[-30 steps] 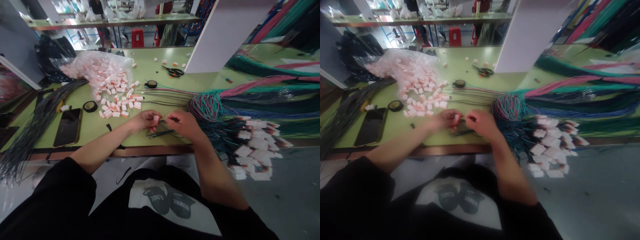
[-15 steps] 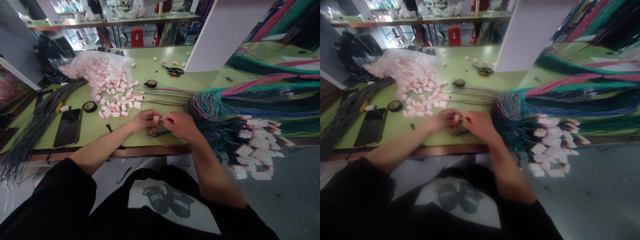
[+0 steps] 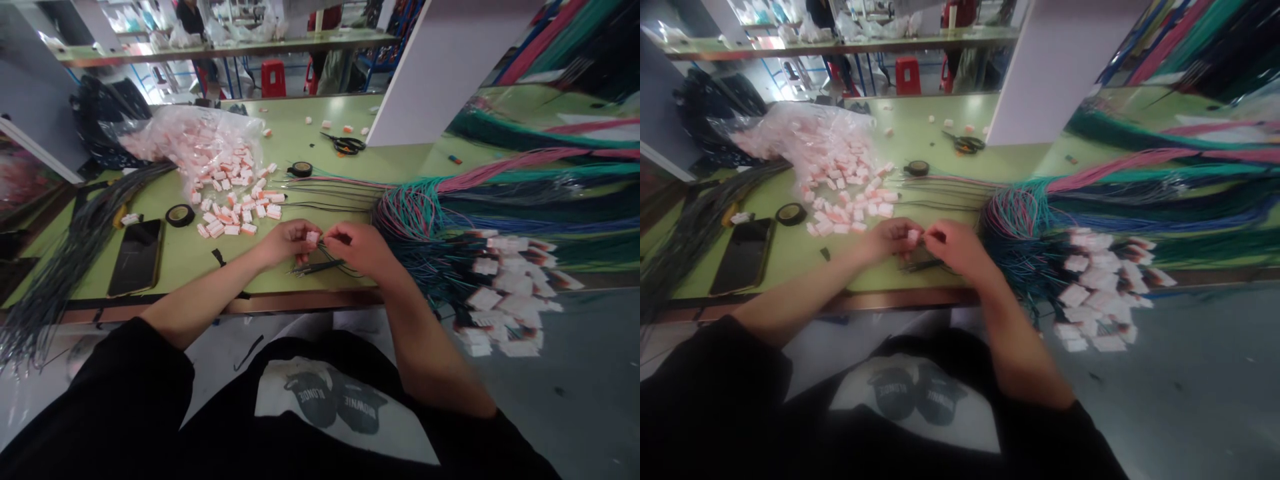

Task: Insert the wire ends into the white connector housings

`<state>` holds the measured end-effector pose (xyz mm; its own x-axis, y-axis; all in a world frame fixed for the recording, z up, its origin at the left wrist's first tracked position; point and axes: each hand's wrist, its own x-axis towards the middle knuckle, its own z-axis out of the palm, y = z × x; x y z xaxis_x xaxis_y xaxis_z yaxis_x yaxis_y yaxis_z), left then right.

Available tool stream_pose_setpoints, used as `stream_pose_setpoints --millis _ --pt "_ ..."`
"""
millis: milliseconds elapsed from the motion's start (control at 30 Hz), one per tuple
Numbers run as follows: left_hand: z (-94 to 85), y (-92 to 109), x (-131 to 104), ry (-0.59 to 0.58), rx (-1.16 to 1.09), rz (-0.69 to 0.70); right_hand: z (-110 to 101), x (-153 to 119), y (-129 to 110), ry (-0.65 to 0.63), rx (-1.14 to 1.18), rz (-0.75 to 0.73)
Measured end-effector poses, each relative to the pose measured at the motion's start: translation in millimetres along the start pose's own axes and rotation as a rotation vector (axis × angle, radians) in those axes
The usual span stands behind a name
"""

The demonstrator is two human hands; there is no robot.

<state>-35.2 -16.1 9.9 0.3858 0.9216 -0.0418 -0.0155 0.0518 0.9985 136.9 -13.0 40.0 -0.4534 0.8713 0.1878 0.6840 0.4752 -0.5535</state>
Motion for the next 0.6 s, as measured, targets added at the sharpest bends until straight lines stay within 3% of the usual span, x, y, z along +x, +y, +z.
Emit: stream_pose_setpoints --millis 200,433,600 --pt "-1.0 -3 1 0.002 -0.014 -0.018 4 0 1 0.073 -0.027 -0.032" --pt "0.7 -2 -1 -0.012 -0.007 -0.063 12 2 1 0.066 -0.057 -0.046" --pt "-0.8 1 0 0.017 -0.05 -0.069 7 9 1 0.026 -0.05 -0.043"
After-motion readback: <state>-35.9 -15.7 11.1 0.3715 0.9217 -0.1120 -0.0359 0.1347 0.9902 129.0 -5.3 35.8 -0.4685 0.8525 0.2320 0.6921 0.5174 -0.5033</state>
